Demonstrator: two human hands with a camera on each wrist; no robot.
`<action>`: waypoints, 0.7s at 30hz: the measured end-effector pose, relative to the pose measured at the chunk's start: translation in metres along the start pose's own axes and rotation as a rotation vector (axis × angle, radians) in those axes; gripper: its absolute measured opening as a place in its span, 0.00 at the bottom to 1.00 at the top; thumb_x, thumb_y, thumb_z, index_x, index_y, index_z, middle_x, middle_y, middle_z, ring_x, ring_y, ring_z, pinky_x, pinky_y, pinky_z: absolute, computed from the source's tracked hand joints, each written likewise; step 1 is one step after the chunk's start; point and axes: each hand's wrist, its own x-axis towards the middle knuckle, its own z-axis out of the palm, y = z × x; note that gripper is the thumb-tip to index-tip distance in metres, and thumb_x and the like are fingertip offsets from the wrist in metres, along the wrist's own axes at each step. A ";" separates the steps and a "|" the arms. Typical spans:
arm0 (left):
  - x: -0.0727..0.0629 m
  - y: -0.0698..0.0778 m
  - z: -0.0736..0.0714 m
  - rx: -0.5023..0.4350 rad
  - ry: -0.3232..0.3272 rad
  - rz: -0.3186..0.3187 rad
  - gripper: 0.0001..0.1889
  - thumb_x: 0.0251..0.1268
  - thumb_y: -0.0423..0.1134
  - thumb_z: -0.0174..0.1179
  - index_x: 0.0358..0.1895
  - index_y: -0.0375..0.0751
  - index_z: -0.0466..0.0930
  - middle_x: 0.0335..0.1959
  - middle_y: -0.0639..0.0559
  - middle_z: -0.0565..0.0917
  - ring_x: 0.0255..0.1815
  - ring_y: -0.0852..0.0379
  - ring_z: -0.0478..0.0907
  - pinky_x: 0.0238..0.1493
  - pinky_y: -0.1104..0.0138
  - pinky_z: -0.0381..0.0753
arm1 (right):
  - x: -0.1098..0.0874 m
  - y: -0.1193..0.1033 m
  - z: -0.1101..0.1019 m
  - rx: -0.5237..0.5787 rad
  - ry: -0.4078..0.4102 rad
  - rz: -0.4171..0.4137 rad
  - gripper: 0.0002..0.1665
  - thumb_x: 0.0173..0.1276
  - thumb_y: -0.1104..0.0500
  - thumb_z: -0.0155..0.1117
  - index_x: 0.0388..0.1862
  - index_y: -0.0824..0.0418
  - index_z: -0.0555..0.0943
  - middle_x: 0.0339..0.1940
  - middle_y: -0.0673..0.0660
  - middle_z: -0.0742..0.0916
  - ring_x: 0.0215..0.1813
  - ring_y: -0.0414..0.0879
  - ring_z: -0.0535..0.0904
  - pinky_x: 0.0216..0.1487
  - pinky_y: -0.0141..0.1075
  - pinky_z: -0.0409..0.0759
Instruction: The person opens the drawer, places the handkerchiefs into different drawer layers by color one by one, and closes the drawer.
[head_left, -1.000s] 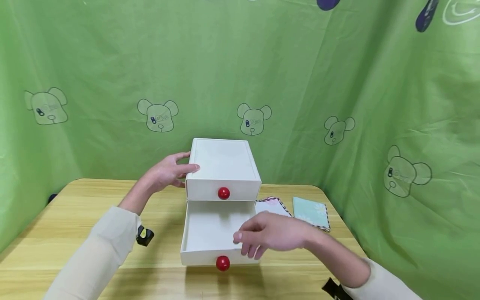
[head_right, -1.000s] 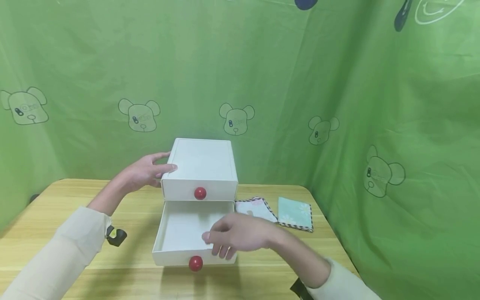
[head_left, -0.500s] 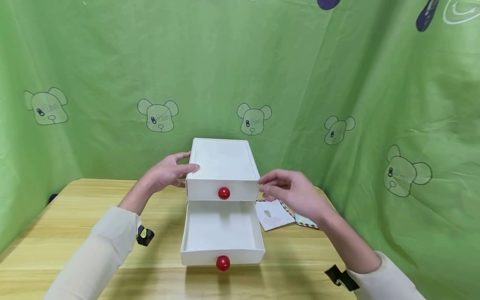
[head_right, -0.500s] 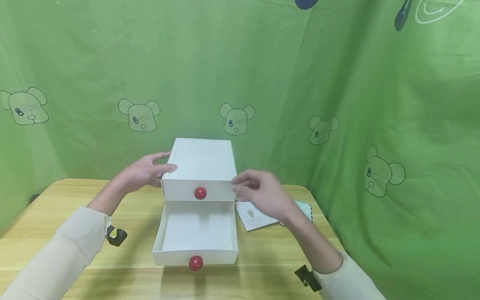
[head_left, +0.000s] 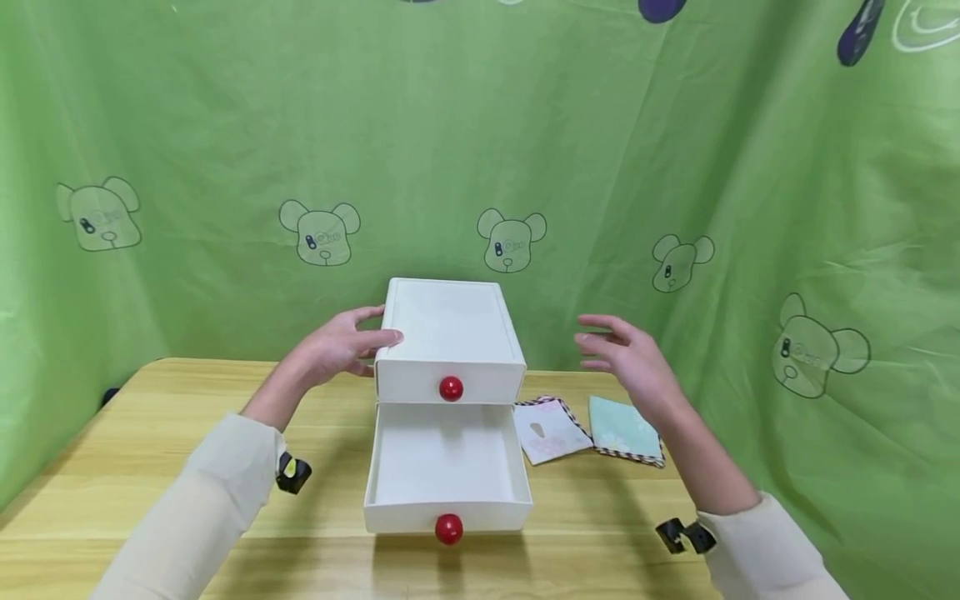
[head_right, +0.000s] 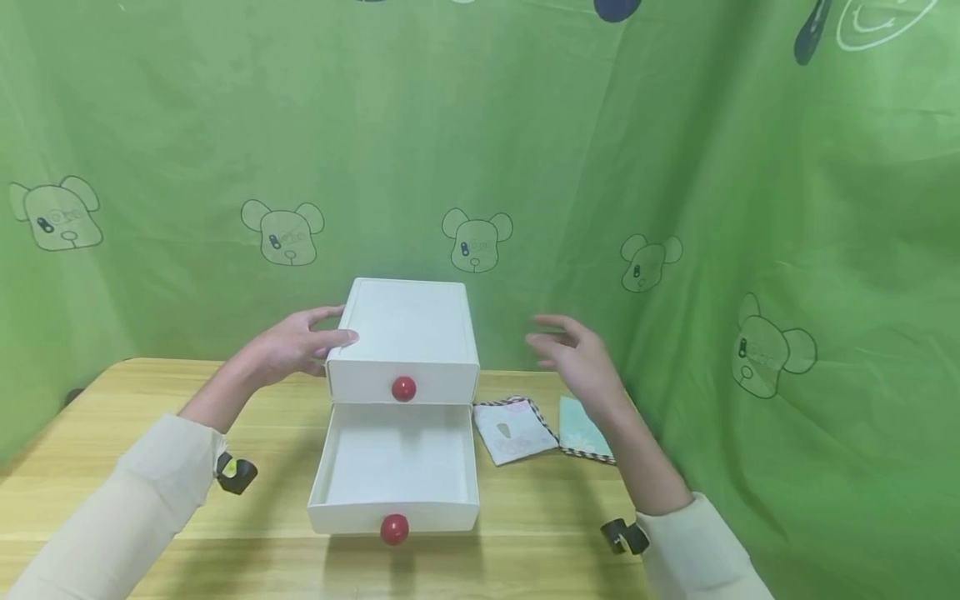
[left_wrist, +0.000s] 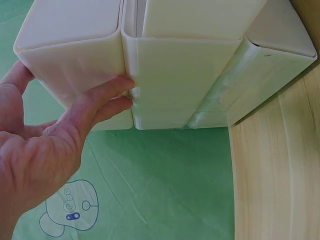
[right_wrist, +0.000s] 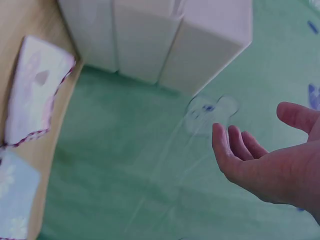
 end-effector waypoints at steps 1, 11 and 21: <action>0.000 0.000 0.000 0.001 0.001 0.001 0.50 0.71 0.46 0.64 0.84 0.46 0.36 0.73 0.33 0.70 0.71 0.35 0.72 0.65 0.48 0.81 | 0.003 0.005 -0.003 0.011 0.005 0.013 0.41 0.76 0.41 0.59 0.80 0.56 0.62 0.74 0.64 0.73 0.69 0.62 0.74 0.76 0.58 0.67; 0.002 -0.002 0.001 -0.008 -0.004 0.011 0.50 0.70 0.45 0.64 0.84 0.45 0.37 0.72 0.33 0.71 0.71 0.35 0.72 0.64 0.49 0.82 | 0.022 0.065 -0.037 0.067 0.033 0.151 0.46 0.80 0.43 0.52 0.84 0.63 0.47 0.82 0.69 0.60 0.78 0.66 0.61 0.80 0.55 0.62; 0.000 -0.001 0.001 -0.025 0.011 0.006 0.49 0.71 0.44 0.64 0.84 0.46 0.38 0.71 0.34 0.72 0.69 0.36 0.73 0.62 0.50 0.83 | 0.031 0.123 -0.056 0.072 0.051 0.263 0.45 0.83 0.44 0.44 0.82 0.70 0.42 0.81 0.75 0.56 0.79 0.70 0.56 0.81 0.55 0.60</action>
